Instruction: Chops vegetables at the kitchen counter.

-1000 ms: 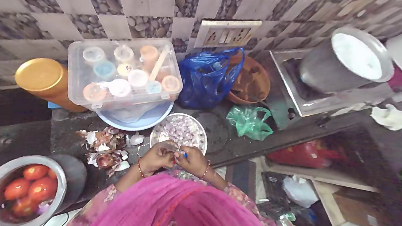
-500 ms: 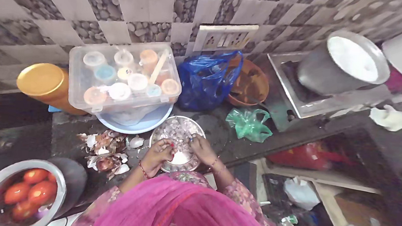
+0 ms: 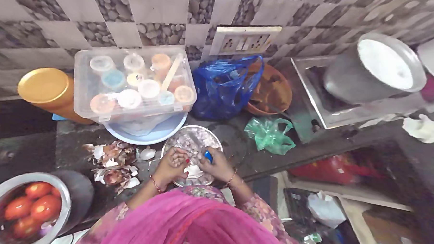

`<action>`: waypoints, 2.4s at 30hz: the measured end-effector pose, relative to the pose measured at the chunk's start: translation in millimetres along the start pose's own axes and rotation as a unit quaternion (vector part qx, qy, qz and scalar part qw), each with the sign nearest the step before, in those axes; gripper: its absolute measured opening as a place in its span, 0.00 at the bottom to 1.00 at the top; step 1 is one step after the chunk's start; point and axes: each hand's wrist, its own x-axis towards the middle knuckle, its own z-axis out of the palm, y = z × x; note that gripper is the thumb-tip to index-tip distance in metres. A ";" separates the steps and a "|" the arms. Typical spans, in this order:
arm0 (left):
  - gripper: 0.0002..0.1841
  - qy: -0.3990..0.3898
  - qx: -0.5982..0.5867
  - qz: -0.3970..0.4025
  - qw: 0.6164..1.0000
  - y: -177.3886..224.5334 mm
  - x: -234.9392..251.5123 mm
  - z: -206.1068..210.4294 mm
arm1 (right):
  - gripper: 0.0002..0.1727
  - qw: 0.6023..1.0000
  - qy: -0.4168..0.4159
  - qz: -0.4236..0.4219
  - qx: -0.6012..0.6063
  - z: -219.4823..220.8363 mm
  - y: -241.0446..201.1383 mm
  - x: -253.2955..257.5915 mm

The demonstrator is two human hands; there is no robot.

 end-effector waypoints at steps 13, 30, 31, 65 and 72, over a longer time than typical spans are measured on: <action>0.26 -0.015 0.129 0.118 0.984 -4.5 -0.8 7.3 | 0.22 0.997 -0.080 -0.006 0.002 15.4 -1.7 -4.1; 0.17 0.088 0.136 0.124 0.979 -7.5 7.9 4.5 | 0.25 0.994 -0.015 0.061 -0.088 7.9 -4.3 -4.9; 0.16 0.094 0.150 0.116 0.977 -6.3 9.0 1.9 | 0.26 0.989 -0.016 0.080 -0.127 1.9 -8.2 -2.2; 0.16 0.106 0.424 0.238 0.867 22.4 -84.3 -76.6 | 0.19 0.983 -0.096 -0.020 0.153 29.9 -5.7 -28.8; 0.13 0.281 0.430 0.230 0.826 9.9 -203.7 -155.7 | 0.13 0.981 0.081 -0.138 0.106 19.5 -43.5 -31.4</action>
